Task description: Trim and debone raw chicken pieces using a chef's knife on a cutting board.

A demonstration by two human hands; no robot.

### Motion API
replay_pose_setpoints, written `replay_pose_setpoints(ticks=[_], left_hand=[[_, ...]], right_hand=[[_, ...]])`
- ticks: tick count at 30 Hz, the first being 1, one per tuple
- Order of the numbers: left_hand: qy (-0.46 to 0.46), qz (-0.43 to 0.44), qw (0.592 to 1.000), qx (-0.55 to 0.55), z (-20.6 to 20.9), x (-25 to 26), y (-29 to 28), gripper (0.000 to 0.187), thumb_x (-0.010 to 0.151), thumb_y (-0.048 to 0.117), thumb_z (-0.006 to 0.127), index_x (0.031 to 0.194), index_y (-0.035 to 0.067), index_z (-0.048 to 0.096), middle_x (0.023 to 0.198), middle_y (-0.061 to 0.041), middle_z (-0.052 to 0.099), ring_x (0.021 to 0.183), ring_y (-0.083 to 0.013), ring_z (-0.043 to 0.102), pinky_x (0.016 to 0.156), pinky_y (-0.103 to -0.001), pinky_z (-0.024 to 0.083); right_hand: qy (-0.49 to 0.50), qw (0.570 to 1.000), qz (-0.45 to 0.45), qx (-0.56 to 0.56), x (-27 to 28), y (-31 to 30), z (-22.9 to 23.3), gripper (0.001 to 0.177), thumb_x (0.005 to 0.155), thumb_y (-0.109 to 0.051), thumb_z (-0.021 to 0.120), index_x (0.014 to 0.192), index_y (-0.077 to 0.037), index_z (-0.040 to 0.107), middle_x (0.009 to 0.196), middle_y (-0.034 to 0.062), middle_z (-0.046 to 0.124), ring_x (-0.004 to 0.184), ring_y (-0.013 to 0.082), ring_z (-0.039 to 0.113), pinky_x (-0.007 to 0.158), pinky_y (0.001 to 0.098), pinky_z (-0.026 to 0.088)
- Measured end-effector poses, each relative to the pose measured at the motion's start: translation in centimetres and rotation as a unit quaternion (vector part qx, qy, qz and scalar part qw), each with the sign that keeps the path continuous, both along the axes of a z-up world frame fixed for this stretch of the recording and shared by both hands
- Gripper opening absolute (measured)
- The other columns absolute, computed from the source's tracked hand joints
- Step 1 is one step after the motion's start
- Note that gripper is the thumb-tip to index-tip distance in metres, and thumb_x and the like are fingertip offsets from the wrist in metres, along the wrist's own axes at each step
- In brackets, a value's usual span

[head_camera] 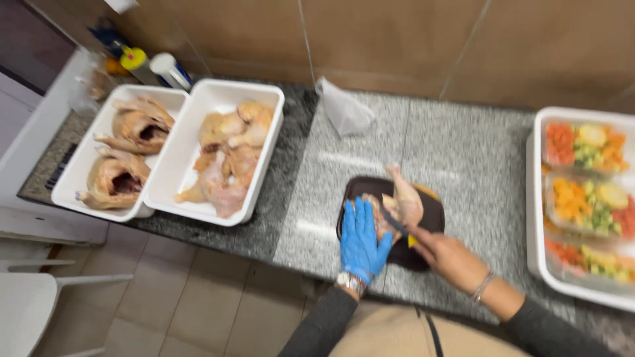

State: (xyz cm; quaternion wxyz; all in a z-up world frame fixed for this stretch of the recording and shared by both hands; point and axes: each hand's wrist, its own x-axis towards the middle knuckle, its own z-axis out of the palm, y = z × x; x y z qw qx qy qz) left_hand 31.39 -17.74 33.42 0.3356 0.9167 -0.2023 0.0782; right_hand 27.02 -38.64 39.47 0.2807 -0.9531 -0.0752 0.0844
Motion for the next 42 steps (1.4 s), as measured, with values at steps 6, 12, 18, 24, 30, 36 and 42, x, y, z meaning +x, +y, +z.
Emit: replay_pose_setpoints(ticks=[6, 12, 18, 24, 30, 36, 42], left_hand=[[-0.021, 0.012, 1.000, -0.019, -0.5, 0.4, -0.3, 0.089, 0.097, 0.047, 0.057, 0.157, -0.012, 0.027, 0.166, -0.030, 0.027, 0.154, -0.0499, 0.019, 0.126, -0.050, 0.015], [-0.007, 0.003, 1.000, -0.023, -0.8, -0.4, 0.1, 0.087, 0.098, 0.046, 0.057, 0.157, -0.011, 0.028, 0.166, -0.030, 0.028, 0.155, -0.0474, 0.022, 0.128, -0.048, 0.017], [-0.038, -0.009, 0.999, 0.010, -1.3, 0.0, 0.2, 0.088, 0.098, 0.045, 0.057, 0.157, -0.013, 0.027, 0.165, -0.032, 0.028, 0.155, -0.0476, 0.021, 0.128, -0.049, 0.015], [-0.047, -0.005, 0.998, 0.035, -2.0, -0.4, -0.2, 0.086, 0.099, 0.045, 0.057, 0.156, -0.012, 0.028, 0.164, -0.033, 0.026, 0.155, -0.0483, 0.019, 0.128, -0.048, 0.015], [-0.062, -0.004, 0.998, 0.022, -1.7, 1.1, -0.1, 0.091, 0.097, 0.049, 0.057, 0.155, -0.014, 0.027, 0.163, -0.033, 0.025, 0.154, -0.0483, 0.018, 0.127, -0.050, 0.014], [-0.077, -0.003, 0.996, 0.044, -1.9, 0.2, 0.1, 0.089, 0.100, 0.050, 0.055, 0.157, -0.011, 0.026, 0.165, -0.032, 0.023, 0.155, -0.0484, 0.017, 0.128, -0.051, 0.014], [-0.051, -0.034, 0.997, 0.051, -2.0, 1.0, 0.6, 0.091, 0.098, 0.052, 0.057, 0.158, -0.008, 0.025, 0.166, -0.031, 0.021, 0.156, -0.0484, 0.015, 0.127, -0.050, 0.014]], right_hand=[[0.002, 0.999, 0.036, -0.010, 2.7, 0.0, -0.6, 0.044, 0.096, -0.030, 0.059, 0.139, -0.022, 0.054, 0.098, 0.0158, 0.074, 0.089, 0.0372, 0.072, 0.078, 0.0474, 0.057], [0.014, 0.998, 0.045, -0.040, 1.8, -0.2, -1.4, 0.051, 0.094, -0.030, 0.060, 0.144, -0.025, 0.053, 0.093, 0.0180, 0.073, 0.086, 0.0388, 0.071, 0.078, 0.0488, 0.057], [-0.006, 0.998, 0.041, -0.042, 1.0, 0.0, -0.4, 0.047, 0.094, -0.030, 0.062, 0.140, -0.023, 0.054, 0.091, 0.0194, 0.072, 0.084, 0.0401, 0.070, 0.076, 0.0506, 0.056], [-0.043, 0.998, 0.034, -0.015, -0.1, 0.2, -3.3, 0.045, 0.097, -0.029, 0.060, 0.141, -0.021, 0.054, 0.092, 0.0184, 0.072, 0.086, 0.0395, 0.070, 0.076, 0.0491, 0.057], [-0.082, 0.995, 0.011, 0.051, -3.8, -0.4, -3.8, 0.047, 0.095, -0.026, 0.061, 0.142, -0.020, 0.053, 0.101, 0.0190, 0.073, 0.085, 0.0401, 0.071, 0.073, 0.0488, 0.057], [-0.076, 0.996, -0.042, 0.005, -7.5, 1.3, -4.0, 0.049, 0.098, -0.028, 0.060, 0.146, -0.022, 0.051, 0.098, 0.0189, 0.071, 0.090, 0.0391, 0.070, 0.078, 0.0466, 0.057], [-0.055, 0.993, -0.056, 0.091, -14.3, 0.0, -4.5, 0.051, 0.094, -0.024, 0.061, 0.143, -0.017, 0.051, 0.107, 0.0206, 0.072, 0.093, 0.0410, 0.071, 0.078, 0.0460, 0.057]])
